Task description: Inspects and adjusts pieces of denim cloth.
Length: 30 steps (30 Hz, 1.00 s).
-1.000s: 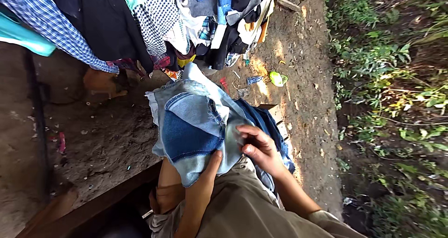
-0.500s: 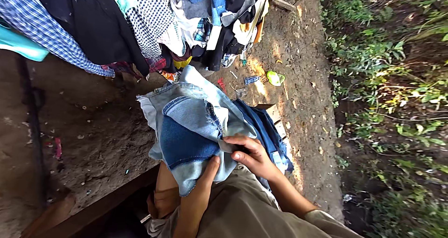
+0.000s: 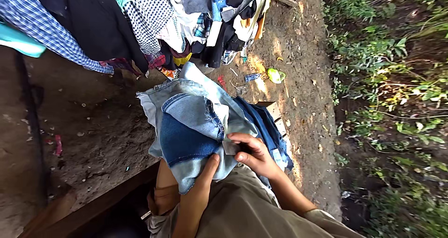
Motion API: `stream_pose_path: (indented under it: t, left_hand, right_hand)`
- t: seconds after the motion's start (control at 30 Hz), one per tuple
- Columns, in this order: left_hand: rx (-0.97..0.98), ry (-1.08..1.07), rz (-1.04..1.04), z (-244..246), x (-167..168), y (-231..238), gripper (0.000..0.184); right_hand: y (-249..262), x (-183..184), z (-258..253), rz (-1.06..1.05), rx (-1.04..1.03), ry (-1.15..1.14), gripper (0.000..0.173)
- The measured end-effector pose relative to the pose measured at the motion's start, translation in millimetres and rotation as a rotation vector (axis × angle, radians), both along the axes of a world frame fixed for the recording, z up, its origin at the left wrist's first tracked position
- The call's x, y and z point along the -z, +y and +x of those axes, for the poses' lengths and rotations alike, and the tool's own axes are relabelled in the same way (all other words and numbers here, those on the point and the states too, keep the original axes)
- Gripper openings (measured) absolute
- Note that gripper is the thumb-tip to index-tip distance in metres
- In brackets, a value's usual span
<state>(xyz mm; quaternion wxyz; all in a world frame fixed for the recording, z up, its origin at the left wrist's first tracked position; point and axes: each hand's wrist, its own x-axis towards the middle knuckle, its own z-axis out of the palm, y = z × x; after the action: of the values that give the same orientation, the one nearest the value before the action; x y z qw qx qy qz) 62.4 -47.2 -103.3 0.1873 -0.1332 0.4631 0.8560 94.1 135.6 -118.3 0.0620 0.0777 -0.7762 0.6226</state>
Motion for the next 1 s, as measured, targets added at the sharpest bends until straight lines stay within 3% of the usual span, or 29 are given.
stream_pose_path:
  t: [0.23, 0.43, 0.7, 0.8, 1.0]
  left_hand:
    - [0.018, 0.013, 0.012, 0.7, 2.5, -1.8, 0.019]
    - [-0.060, 0.012, -0.165, -10.2, -38.7, 13.7, 0.022]
    - [-0.027, -0.004, -0.098, -4.7, -33.7, 12.4, 0.025]
    - [-0.006, 0.052, -0.133, -4.6, -35.2, 11.2, 0.022]
    - [-0.017, 0.120, -0.175, -0.9, -38.1, 12.1, 0.021]
  right_hand:
    - [-2.8, 6.4, -1.6, -0.034, -0.004, -0.019, 0.034]
    - [11.7, 4.3, -5.8, 0.018, 0.366, -0.008, 0.030]
    - [-0.4, -25.2, 1.9, 0.437, 0.077, 0.055, 0.044]
    - [-4.8, -22.9, 2.5, 0.498, 0.074, 0.033, 0.046]
    - [-0.6, -20.4, 2.0, 0.481, 0.176, 0.107, 0.032]
